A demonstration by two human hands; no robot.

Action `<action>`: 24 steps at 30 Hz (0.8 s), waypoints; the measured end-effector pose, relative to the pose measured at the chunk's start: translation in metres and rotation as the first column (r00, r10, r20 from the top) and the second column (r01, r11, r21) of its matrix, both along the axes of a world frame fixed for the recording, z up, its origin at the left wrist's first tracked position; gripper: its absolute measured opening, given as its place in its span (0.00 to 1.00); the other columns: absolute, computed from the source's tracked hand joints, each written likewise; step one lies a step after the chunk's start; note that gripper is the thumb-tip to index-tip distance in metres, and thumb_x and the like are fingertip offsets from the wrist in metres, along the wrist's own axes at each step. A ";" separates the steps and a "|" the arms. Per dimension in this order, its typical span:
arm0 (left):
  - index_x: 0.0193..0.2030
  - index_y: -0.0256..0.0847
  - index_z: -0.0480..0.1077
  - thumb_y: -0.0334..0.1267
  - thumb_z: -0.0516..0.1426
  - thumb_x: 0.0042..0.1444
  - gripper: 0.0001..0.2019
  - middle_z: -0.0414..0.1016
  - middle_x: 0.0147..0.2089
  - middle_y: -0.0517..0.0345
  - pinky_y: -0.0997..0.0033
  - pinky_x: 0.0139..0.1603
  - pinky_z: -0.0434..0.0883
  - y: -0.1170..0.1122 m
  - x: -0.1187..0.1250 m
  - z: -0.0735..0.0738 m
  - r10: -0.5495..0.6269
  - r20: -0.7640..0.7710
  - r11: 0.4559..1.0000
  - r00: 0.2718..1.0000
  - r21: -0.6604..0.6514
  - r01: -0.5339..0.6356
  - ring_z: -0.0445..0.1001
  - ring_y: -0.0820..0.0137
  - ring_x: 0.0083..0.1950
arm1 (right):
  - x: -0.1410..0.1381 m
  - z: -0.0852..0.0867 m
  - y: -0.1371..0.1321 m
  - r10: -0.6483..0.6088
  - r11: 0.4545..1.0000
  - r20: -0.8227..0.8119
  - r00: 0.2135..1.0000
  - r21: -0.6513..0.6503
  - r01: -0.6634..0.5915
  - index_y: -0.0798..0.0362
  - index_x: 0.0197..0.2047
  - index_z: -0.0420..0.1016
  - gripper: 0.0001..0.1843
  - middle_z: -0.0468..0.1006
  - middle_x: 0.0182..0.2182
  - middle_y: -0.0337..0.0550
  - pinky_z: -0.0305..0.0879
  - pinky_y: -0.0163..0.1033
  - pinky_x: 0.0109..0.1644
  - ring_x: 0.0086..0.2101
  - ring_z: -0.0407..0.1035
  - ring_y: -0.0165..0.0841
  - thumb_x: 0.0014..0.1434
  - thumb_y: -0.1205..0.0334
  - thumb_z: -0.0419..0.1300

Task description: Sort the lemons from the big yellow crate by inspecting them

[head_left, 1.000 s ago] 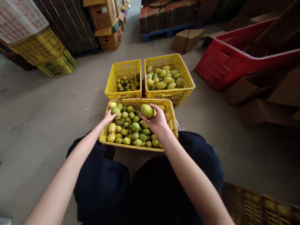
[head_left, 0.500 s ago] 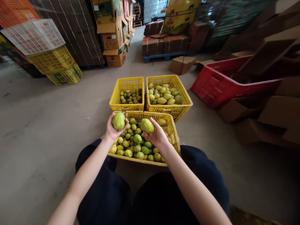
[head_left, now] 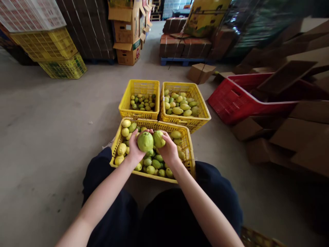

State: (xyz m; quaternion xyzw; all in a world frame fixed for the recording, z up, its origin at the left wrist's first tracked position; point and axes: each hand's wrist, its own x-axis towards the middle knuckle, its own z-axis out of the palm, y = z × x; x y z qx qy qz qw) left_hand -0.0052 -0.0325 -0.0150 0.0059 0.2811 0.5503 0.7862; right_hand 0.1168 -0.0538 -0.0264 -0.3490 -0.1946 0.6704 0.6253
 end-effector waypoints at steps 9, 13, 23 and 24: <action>0.35 0.35 0.77 0.36 0.52 0.57 0.12 0.81 0.34 0.52 0.71 0.57 0.70 0.004 -0.004 -0.004 0.049 -0.006 0.999 0.999 -0.001 -0.049 0.80 0.66 0.46 | 0.000 -0.010 -0.008 0.093 0.972 0.377 0.922 0.167 -0.166 0.42 0.51 0.66 0.32 0.76 0.48 0.38 0.67 0.44 0.55 0.50 0.70 0.40 0.42 0.57 0.71; 0.41 0.36 0.78 0.36 0.51 0.55 0.15 0.82 0.40 0.50 0.67 0.59 0.69 0.002 -0.005 0.000 0.013 -0.023 0.999 1.000 0.036 -0.012 0.77 0.63 0.54 | -0.001 -0.014 -0.007 0.010 0.951 0.548 0.836 0.254 -0.178 0.42 0.59 0.59 0.41 0.69 0.57 0.44 0.62 0.50 0.63 0.58 0.65 0.45 0.44 0.51 0.72; 0.29 0.37 0.74 0.35 0.58 0.46 0.05 0.76 0.26 0.57 0.70 0.39 0.72 -0.004 0.002 -0.025 -0.139 -0.143 0.990 0.980 -0.048 0.133 0.78 0.63 0.37 | 0.003 -0.018 -0.009 -0.293 0.834 0.909 0.295 0.394 -0.386 0.48 0.64 0.62 0.51 0.49 0.68 0.57 0.49 0.64 0.69 0.68 0.46 0.58 0.40 0.38 0.72; 0.27 0.38 0.73 0.35 0.59 0.46 0.04 0.75 0.25 0.57 0.70 0.38 0.71 -0.003 0.001 -0.028 -0.134 -0.161 0.991 0.978 -0.048 0.128 0.78 0.63 0.36 | 0.002 -0.018 -0.011 -0.304 0.822 0.914 0.270 0.395 -0.410 0.48 0.63 0.64 0.50 0.48 0.69 0.58 0.50 0.65 0.68 0.68 0.46 0.58 0.41 0.38 0.72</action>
